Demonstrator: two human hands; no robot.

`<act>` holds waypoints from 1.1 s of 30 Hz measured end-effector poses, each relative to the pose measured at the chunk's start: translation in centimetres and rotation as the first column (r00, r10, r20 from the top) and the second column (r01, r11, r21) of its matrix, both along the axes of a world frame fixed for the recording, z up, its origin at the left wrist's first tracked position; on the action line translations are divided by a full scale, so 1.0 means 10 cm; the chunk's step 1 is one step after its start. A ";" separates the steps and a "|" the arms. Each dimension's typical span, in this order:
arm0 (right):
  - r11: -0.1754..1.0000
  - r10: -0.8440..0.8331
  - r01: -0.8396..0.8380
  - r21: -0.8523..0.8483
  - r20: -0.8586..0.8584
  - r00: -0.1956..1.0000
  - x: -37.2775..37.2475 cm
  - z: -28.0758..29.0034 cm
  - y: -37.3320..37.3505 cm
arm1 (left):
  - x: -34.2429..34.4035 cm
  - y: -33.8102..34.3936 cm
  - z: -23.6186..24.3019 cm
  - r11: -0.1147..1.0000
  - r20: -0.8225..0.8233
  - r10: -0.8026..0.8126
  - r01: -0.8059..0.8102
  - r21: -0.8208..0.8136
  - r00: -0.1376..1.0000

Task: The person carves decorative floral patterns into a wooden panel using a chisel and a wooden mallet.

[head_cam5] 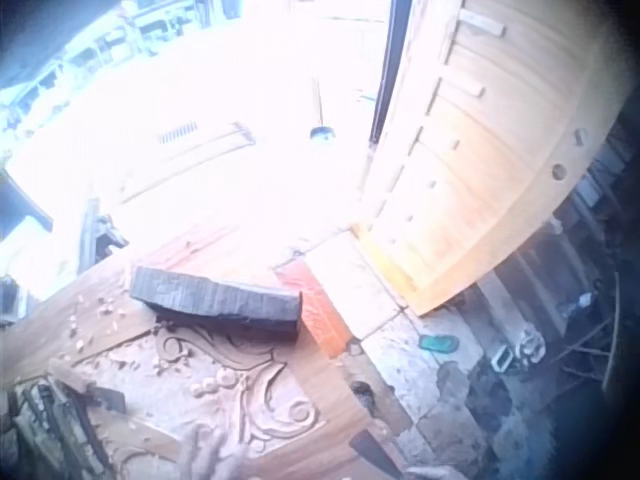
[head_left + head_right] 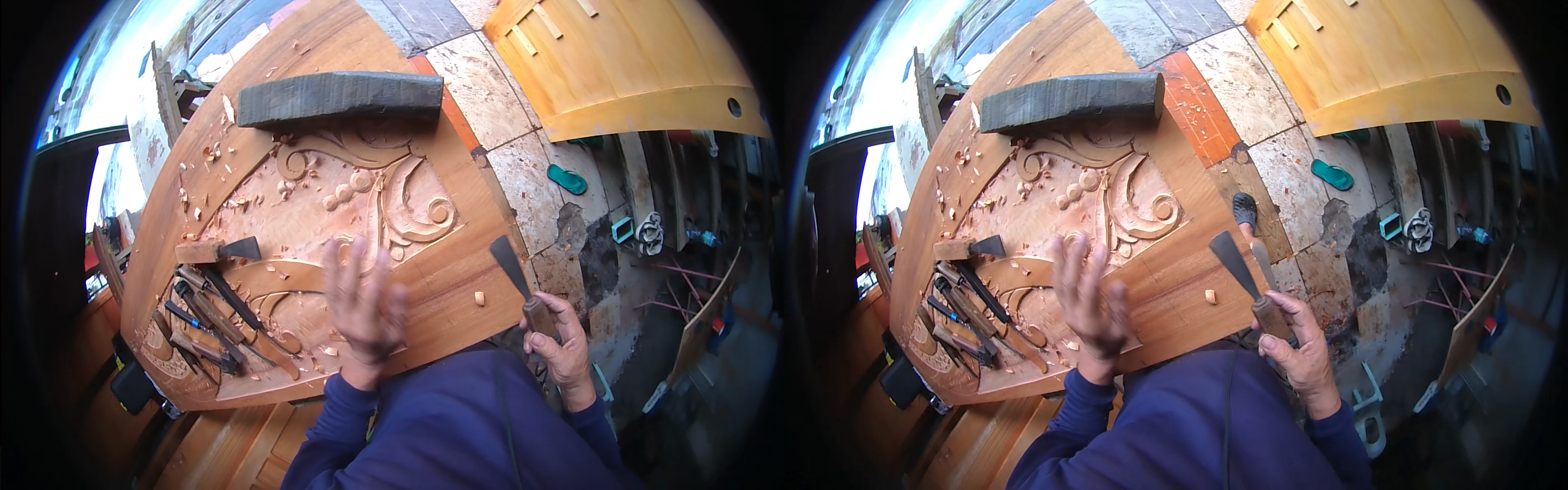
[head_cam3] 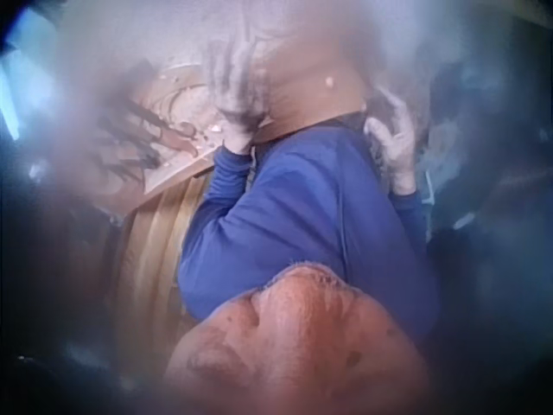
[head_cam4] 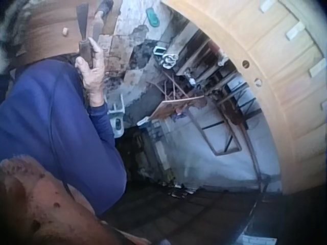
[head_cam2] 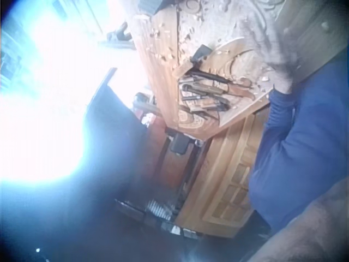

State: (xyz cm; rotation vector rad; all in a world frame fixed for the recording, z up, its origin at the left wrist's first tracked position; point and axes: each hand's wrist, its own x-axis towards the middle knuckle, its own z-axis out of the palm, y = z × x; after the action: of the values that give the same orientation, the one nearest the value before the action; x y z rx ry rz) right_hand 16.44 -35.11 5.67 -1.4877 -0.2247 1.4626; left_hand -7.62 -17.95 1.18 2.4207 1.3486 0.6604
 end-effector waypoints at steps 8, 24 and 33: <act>0.841 0.525 -0.539 -0.035 -0.185 0.831 0.65 -0.02 0.47 | 1.16 -0.31 0.01 0.921 0.138 -0.388 0.389 0.021 0.911; 0.334 0.751 -0.920 0.203 0.532 0.390 1.28 -0.27 1.76 | 1.71 -0.09 -0.24 0.996 0.279 0.079 -0.066 -0.053 0.957; 0.262 0.850 -0.964 0.041 0.463 0.250 1.19 0.13 2.23 | 1.74 0.03 -0.27 0.991 0.364 0.136 -0.131 -0.040 0.921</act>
State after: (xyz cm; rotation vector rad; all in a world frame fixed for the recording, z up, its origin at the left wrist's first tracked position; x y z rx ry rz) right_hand 28.36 -12.85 7.00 -1.3159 -1.8113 1.8641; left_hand 9.78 -17.69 -1.51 2.0683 1.3569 1.0725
